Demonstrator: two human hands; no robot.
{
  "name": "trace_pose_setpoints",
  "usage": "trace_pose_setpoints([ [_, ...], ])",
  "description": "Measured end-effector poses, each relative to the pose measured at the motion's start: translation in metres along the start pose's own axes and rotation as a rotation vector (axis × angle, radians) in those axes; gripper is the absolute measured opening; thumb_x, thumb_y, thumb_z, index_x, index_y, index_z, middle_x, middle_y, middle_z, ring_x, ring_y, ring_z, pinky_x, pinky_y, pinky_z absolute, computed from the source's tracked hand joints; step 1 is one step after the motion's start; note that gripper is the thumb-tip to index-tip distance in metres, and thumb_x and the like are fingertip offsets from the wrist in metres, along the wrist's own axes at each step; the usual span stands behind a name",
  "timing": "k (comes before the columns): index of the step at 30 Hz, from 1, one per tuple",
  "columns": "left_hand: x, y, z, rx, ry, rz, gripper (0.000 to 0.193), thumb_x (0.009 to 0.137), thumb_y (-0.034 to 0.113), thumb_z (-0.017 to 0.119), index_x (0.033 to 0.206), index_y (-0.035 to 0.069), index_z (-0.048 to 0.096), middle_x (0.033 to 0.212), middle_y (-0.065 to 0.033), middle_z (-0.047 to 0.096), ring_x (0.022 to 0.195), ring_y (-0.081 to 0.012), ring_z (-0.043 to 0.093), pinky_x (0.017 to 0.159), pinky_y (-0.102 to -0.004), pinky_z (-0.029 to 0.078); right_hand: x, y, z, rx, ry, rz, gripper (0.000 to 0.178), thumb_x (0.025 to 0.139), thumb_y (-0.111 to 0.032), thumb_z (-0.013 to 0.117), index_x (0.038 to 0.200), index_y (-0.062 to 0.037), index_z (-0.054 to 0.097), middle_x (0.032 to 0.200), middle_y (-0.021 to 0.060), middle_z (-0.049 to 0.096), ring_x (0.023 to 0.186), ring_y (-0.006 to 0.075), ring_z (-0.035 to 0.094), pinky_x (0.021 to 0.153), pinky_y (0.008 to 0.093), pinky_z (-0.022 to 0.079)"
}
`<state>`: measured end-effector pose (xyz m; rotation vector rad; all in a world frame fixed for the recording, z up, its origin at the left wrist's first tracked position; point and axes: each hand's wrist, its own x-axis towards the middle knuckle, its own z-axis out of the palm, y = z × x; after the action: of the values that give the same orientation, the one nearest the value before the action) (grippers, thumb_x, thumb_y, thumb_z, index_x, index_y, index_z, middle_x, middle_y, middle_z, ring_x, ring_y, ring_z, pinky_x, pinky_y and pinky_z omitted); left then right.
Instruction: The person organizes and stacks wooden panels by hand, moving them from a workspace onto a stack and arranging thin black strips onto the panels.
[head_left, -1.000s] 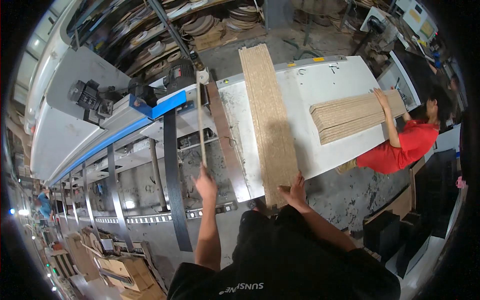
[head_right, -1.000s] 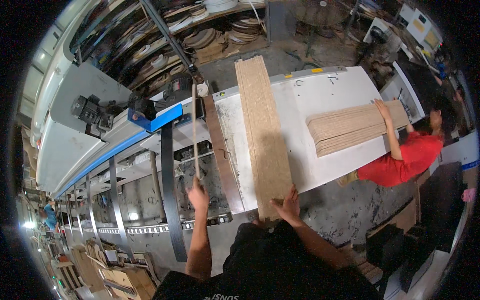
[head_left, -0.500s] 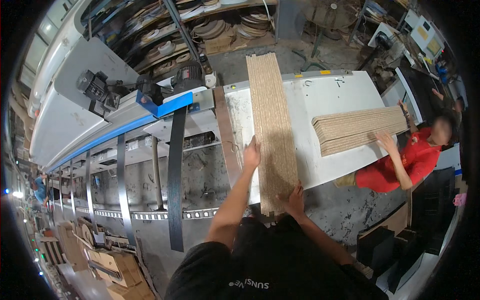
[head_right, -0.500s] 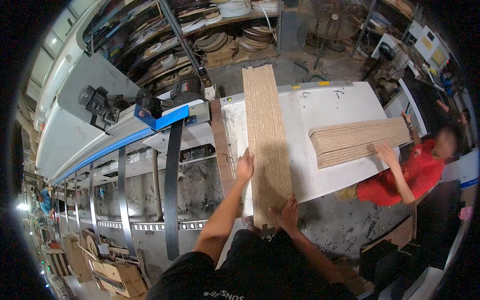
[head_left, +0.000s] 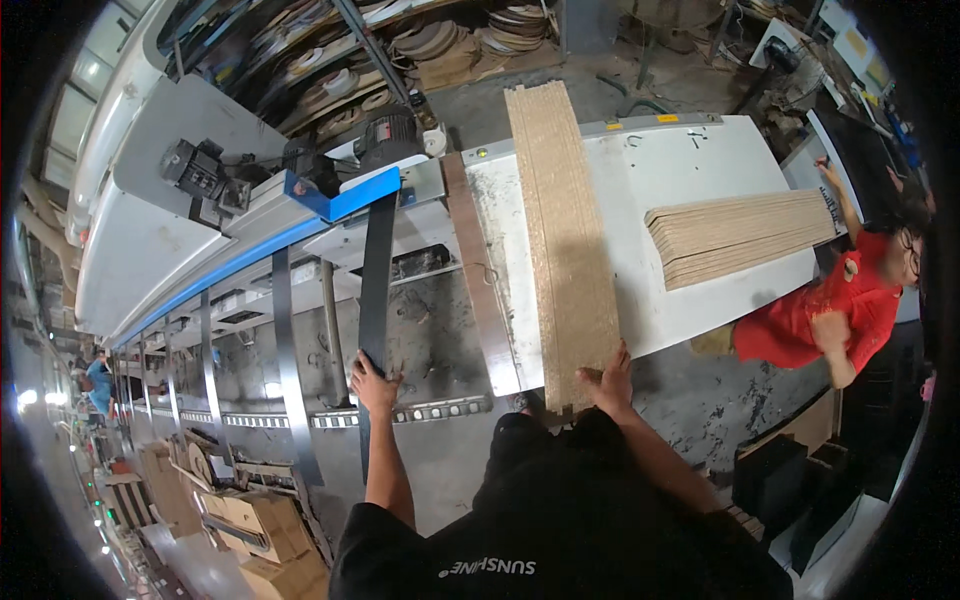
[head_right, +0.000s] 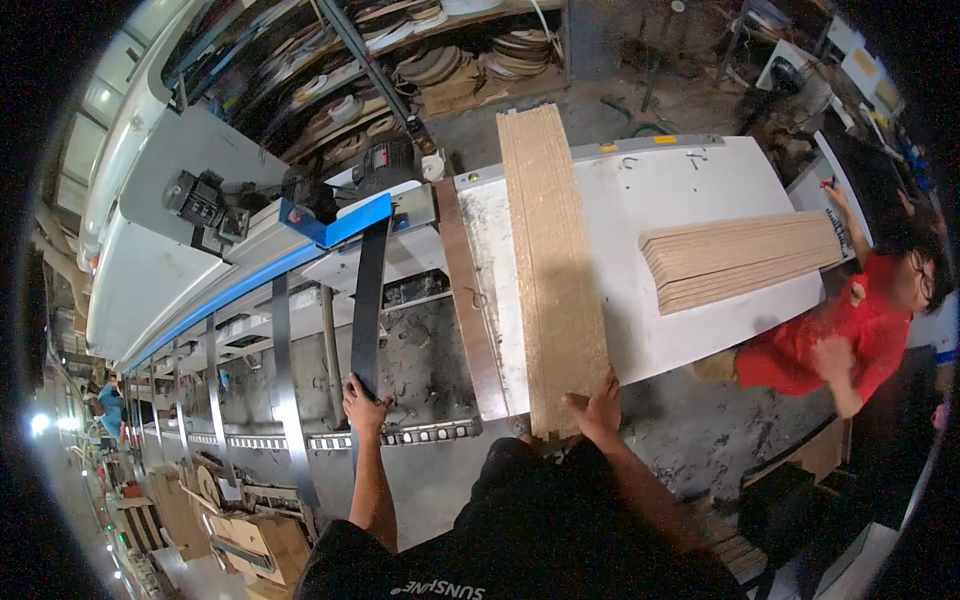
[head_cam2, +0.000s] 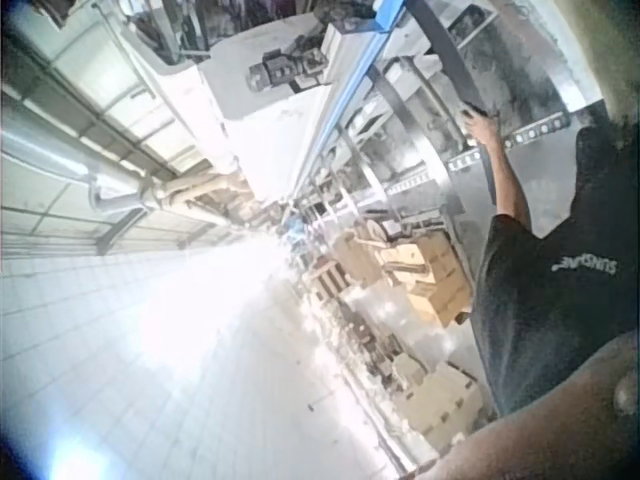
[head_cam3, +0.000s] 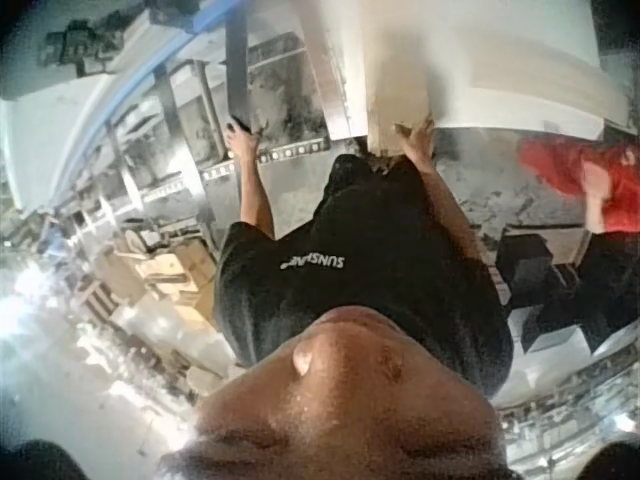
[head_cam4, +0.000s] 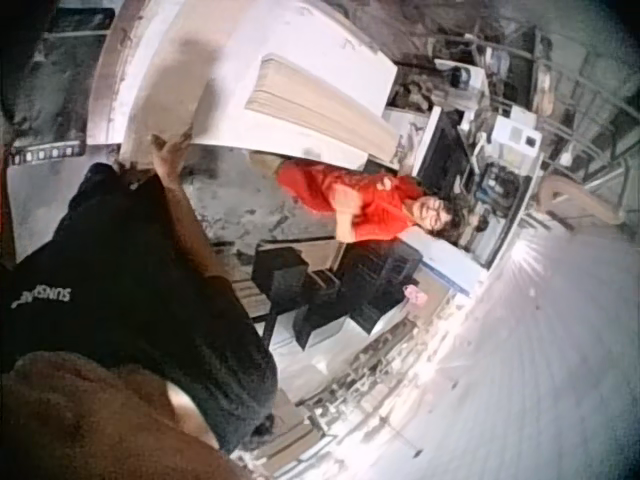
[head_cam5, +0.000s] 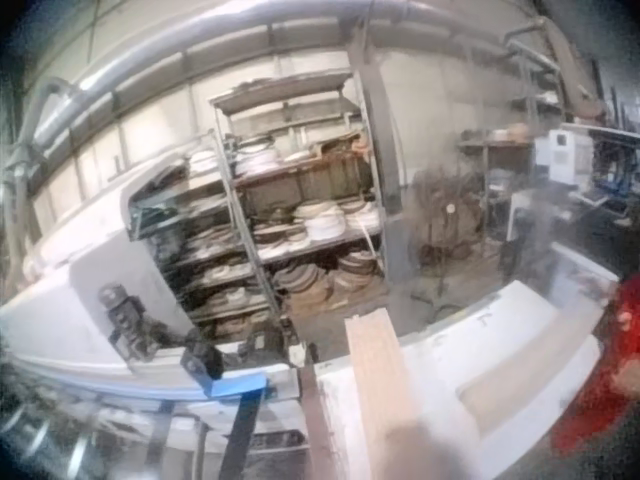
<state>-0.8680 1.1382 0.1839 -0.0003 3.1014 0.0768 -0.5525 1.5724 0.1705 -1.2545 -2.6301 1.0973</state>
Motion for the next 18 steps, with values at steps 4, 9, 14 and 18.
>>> trace_pose_setpoints([
  [4, 0.004, -0.014, 0.008, -0.219, 0.084, 0.094, 0.111, 0.068, 0.028, 0.091, 0.165, 0.019, 0.038, 0.142, -0.0245, 0.053, 0.130, -0.0450, 0.051, 0.112, -0.0559, 0.042, 0.001, -0.006, -0.003, -0.014, -0.039, 0.010, 0.135, 0.079, -0.058, 0.087, 0.165, 0.0055, 0.003, 0.158, 0.0366, 0.030, 0.143, 0.0545, 0.037, 0.117, 0.0596, 0.038],
  [9, -0.003, 0.074, -0.012, -0.608, 0.086, 0.151, 0.087, 0.067, 0.013, 0.085, 0.151, 0.018, 0.061, 0.125, -0.0216, 0.061, 0.117, -0.0433, 0.060, 0.107, -0.0511, 0.048, 0.001, 0.001, -0.003, 0.006, -0.014, -0.011, 0.134, 0.080, -0.056, 0.086, 0.165, 0.0063, 0.003, 0.158, 0.0371, 0.030, 0.143, 0.0544, 0.037, 0.118, 0.0597, 0.037],
  [14, 0.018, 0.167, -0.003, -1.183, -0.325, 0.137, 0.080, 0.078, 0.011, 0.081, 0.155, 0.010, 0.057, 0.125, -0.0178, 0.070, 0.113, -0.0268, 0.066, 0.098, -0.0381, 0.053, 0.004, 0.001, 0.001, -0.008, -0.040, -0.008, 0.137, 0.079, -0.056, 0.086, 0.165, 0.0067, 0.000, 0.160, 0.0367, 0.029, 0.146, 0.0547, 0.034, 0.121, 0.0578, 0.033],
  [18, 0.008, 0.280, -0.020, -1.343, -0.505, 0.068, 0.081, 0.085, 0.009, 0.078, 0.158, -0.006, 0.046, 0.120, -0.0132, 0.073, 0.094, -0.0177, 0.068, 0.084, -0.0291, 0.055, -0.001, 0.004, 0.000, -0.066, 0.034, -0.018, 0.132, 0.078, -0.053, 0.089, 0.164, 0.0064, 0.008, 0.153, 0.0373, 0.037, 0.141, 0.0532, 0.041, 0.119, 0.0572, 0.035],
])
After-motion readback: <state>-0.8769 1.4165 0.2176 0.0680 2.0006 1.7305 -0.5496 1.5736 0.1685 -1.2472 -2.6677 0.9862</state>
